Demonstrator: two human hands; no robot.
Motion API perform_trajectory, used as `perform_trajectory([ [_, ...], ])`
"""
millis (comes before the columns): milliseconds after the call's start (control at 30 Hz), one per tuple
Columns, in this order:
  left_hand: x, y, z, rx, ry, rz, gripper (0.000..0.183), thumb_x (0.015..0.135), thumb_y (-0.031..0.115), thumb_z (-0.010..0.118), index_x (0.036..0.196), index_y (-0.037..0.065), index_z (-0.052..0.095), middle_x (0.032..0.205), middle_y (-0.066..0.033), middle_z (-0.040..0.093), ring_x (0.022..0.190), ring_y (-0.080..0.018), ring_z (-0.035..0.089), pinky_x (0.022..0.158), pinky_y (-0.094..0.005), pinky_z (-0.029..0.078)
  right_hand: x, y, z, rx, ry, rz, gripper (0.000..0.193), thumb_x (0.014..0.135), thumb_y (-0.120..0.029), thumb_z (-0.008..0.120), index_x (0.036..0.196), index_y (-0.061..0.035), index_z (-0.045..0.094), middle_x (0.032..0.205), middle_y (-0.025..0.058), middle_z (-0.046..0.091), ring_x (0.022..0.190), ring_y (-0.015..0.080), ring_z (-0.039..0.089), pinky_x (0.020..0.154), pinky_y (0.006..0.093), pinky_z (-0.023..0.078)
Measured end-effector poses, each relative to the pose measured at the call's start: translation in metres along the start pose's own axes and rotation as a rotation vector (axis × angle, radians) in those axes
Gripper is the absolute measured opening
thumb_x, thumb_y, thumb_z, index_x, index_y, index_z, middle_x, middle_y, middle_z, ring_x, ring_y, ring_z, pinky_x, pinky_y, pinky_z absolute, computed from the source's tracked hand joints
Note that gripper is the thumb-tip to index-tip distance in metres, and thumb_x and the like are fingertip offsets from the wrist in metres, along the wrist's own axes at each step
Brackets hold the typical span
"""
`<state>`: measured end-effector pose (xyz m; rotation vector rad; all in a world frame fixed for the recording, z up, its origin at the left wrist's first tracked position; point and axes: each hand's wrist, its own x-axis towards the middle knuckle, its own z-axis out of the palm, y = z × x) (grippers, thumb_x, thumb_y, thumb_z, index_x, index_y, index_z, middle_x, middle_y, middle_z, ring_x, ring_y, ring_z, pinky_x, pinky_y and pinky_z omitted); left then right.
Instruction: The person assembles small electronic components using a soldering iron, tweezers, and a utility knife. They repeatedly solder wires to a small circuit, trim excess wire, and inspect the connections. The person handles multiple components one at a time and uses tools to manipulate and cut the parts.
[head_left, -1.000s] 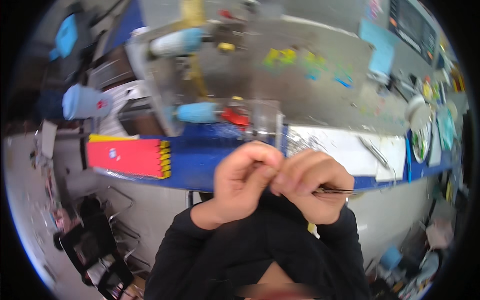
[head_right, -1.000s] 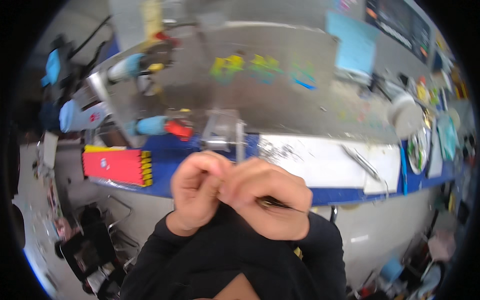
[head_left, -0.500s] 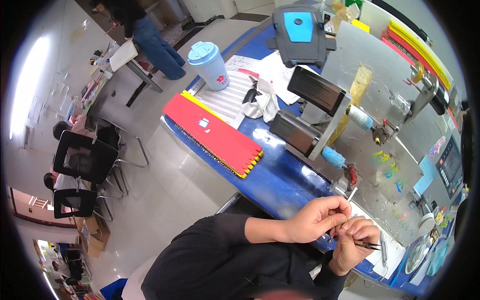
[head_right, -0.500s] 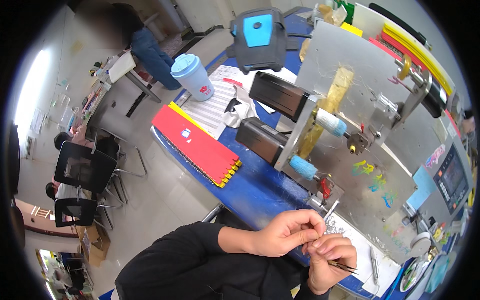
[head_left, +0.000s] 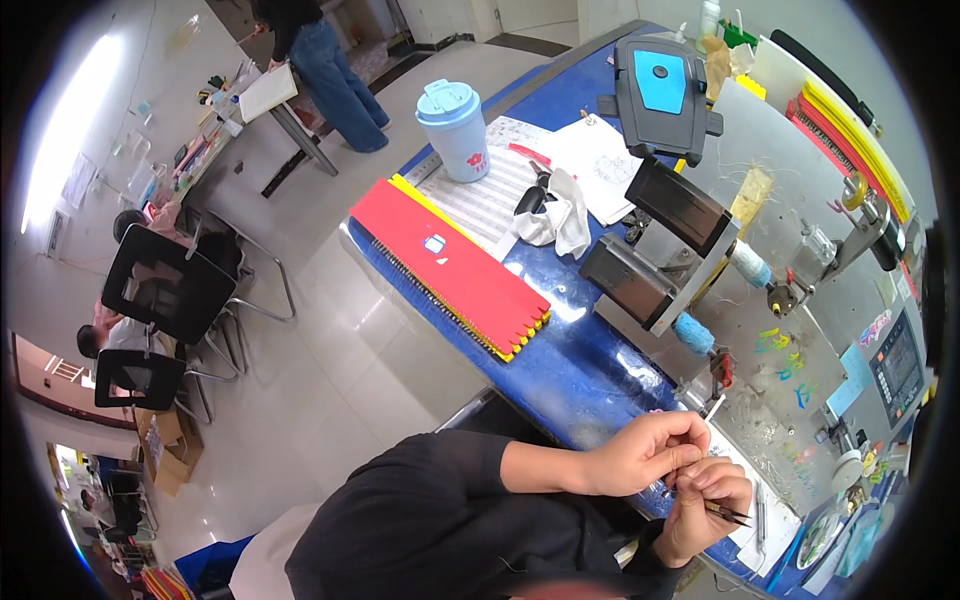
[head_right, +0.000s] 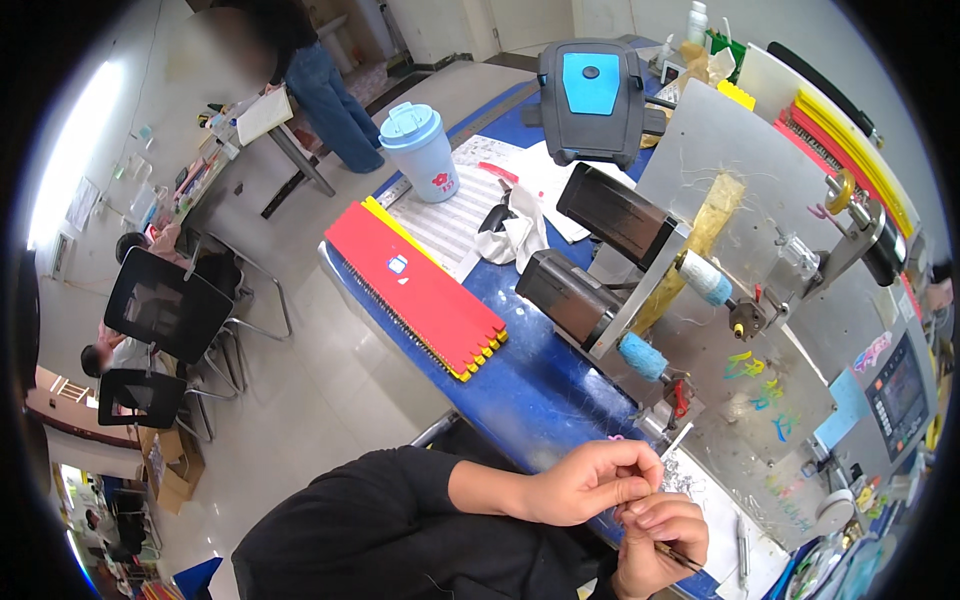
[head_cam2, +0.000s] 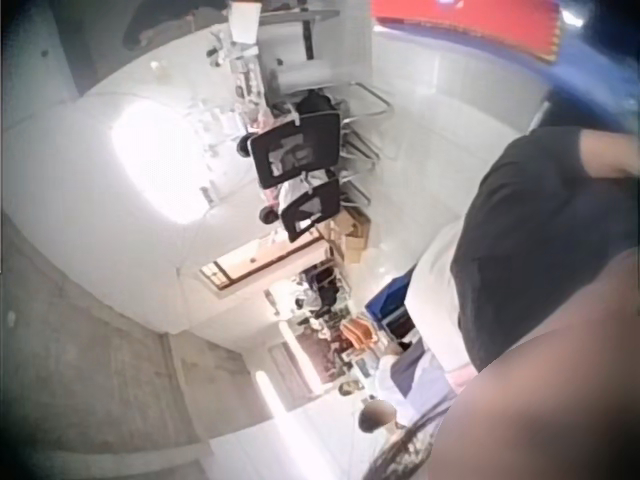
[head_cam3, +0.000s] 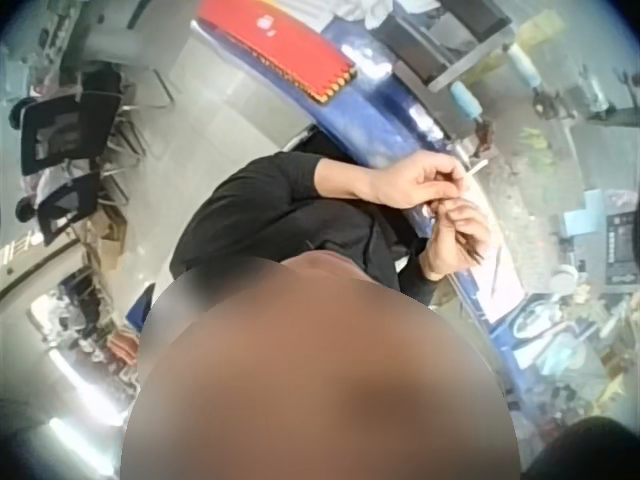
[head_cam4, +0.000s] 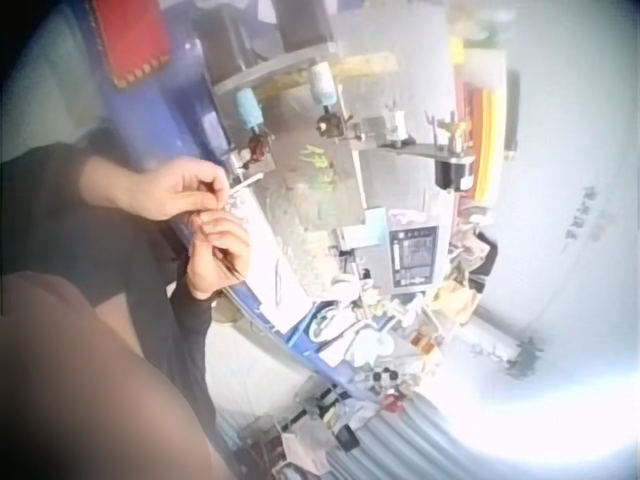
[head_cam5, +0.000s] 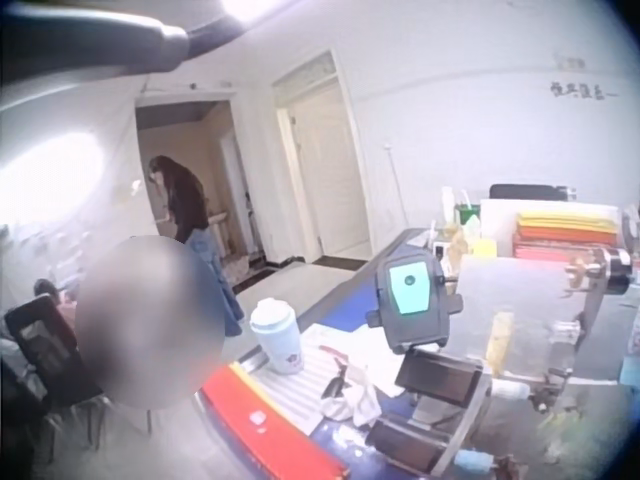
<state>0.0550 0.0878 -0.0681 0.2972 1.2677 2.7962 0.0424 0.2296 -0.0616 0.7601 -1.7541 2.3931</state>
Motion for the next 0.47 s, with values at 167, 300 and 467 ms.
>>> perform_trajectory([
  [167,-0.002,0.005,-0.004,0.058,-0.053,-0.009,0.006,0.104,0.005,0.051,0.108,0.002,0.054,0.091,-0.0010,0.055,0.078,-0.0060,0.056,0.066,-0.0224,0.047,0.007,-0.006,0.003,-0.052,0.160,-0.042,0.033,0.077,0.016,0.067,0.088,-0.0069,0.045,0.088,0.0066,0.050,0.083,0.0183,0.052,0.077,0.0282,0.045],
  [300,-0.003,0.007,0.000,0.097,-0.034,-0.037,0.007,0.103,0.003,0.051,0.108,0.002,0.056,0.092,-0.0021,0.056,0.080,-0.0059,0.056,0.067,-0.0228,0.047,0.005,-0.008,0.012,-0.014,0.208,-0.018,0.034,0.074,0.018,0.069,0.085,-0.0055,0.047,0.084,0.0079,0.053,0.078,0.0195,0.056,0.072,0.0296,0.050],
  [467,-0.007,-0.007,0.011,0.035,-0.017,-0.106,0.011,0.103,0.003,0.052,0.112,0.001,0.057,0.106,-0.0051,0.058,0.085,-0.0079,0.058,0.075,-0.0231,0.049,0.004,-0.014,0.003,0.219,0.122,0.001,0.034,0.073,0.018,0.075,0.081,-0.0036,0.050,0.082,0.0117,0.060,0.079,0.0271,0.065,0.070,0.0414,0.059],
])
